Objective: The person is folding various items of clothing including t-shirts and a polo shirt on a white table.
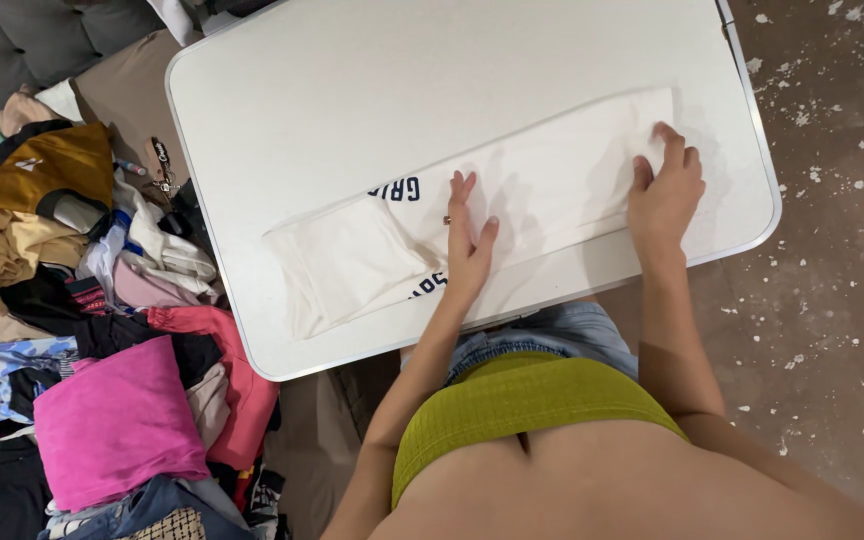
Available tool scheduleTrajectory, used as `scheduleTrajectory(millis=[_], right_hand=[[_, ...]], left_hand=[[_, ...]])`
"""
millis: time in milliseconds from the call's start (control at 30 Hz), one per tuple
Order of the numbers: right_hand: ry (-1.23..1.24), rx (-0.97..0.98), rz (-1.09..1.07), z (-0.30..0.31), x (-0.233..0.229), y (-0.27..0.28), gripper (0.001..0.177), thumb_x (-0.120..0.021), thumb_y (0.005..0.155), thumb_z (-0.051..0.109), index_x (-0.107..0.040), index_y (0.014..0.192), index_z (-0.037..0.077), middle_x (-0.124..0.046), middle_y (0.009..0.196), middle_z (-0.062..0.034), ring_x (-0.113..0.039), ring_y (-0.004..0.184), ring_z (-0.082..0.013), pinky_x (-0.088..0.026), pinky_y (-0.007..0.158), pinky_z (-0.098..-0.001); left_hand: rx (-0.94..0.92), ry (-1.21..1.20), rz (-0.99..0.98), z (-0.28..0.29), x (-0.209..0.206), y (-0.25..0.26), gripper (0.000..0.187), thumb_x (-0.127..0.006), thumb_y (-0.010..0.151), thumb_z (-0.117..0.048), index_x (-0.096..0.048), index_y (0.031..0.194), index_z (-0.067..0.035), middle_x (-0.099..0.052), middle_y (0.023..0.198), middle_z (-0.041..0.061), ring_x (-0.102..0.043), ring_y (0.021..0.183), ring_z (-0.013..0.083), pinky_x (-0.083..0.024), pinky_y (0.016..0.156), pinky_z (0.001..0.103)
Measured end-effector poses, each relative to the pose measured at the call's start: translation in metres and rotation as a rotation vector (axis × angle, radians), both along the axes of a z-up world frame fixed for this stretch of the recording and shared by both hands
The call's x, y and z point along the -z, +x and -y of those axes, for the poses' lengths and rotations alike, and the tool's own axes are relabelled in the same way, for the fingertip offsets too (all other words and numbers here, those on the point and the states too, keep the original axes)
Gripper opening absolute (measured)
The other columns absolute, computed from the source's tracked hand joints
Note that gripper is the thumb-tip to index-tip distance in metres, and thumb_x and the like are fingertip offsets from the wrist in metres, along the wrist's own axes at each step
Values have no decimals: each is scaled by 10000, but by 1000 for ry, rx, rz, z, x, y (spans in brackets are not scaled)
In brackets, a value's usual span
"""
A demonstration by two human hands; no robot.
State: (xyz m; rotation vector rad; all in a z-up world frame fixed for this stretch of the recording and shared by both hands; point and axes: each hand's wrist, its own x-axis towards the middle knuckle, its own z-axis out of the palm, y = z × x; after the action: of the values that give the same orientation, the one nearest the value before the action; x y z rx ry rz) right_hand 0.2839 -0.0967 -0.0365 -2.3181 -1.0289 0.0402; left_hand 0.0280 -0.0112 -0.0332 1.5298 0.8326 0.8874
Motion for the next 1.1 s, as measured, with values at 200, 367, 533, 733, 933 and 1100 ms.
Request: scheduleTrajectory(millis=[200, 367, 533, 733, 933, 1100], right_hand=[[301, -198, -287, 2, -20, 9, 440, -661, 1065, -63, -543, 1472, 52, -701, 1272, -150, -651, 1117, -208, -526, 916, -348], [379, -179, -804, -8, -126, -45, 581, -633, 1015, -35, -482, 1567, 67, -703, 1099, -88, -605, 839, -55, -450, 668, -195], [462, -401, -850, -14, -159, -101, 598, -661, 1009, 15, -467, 1573, 63, -727, 1139, -90, -613, 808, -85, -483, 651, -202], [383, -775, -842, -45, -175, -189, 616, -657, 1011, 51, -426, 1583, 56, -624, 1384, -153, -615, 1255, -191, -501, 1070, -306], [236, -1021, -589, -80, -165, -292, 528, -606, 1050, 30, -451, 1553, 70, -547, 1567, -188, -552, 1425, -295, -429, 1168, -363], [-235, -1069, -458, -100, -155, -359, 594, -576, 1049, 252, -362, 1600, 197, -306, 1659, -180, -619, 1313, -300, -503, 1078, -375]], left_hand=[[-7, -163, 223, -5, 8, -4, 673, -472, 1034, 13, -161, 1629, -37, -165, 1723, 183, -83, 1626, 295, -56, 1317, 438], [-40, -126, 290, -6, 26, -5, 583, -425, 1064, 28, -239, 1615, -14, -192, 1731, 174, -116, 1640, 295, -105, 1334, 412], [-68, -303, 435, -11, 31, -10, 517, -373, 1078, -101, -268, 1583, -70, -261, 1690, 167, -249, 1578, 292, -212, 1292, 395], [-158, -452, 535, -14, -3, -49, 553, -422, 1100, -316, -289, 1589, -94, -402, 1583, 216, -399, 1484, 290, -346, 1229, 406], [-329, -415, 506, -19, -43, -168, 578, -399, 1106, -406, -410, 1542, -27, -553, 1471, 265, -537, 1401, 307, -503, 1112, 458], [-494, -618, 385, -25, 34, -259, 646, -384, 1102, -495, -436, 1530, -14, -539, 1477, 197, -518, 1373, 272, -457, 1086, 377]])
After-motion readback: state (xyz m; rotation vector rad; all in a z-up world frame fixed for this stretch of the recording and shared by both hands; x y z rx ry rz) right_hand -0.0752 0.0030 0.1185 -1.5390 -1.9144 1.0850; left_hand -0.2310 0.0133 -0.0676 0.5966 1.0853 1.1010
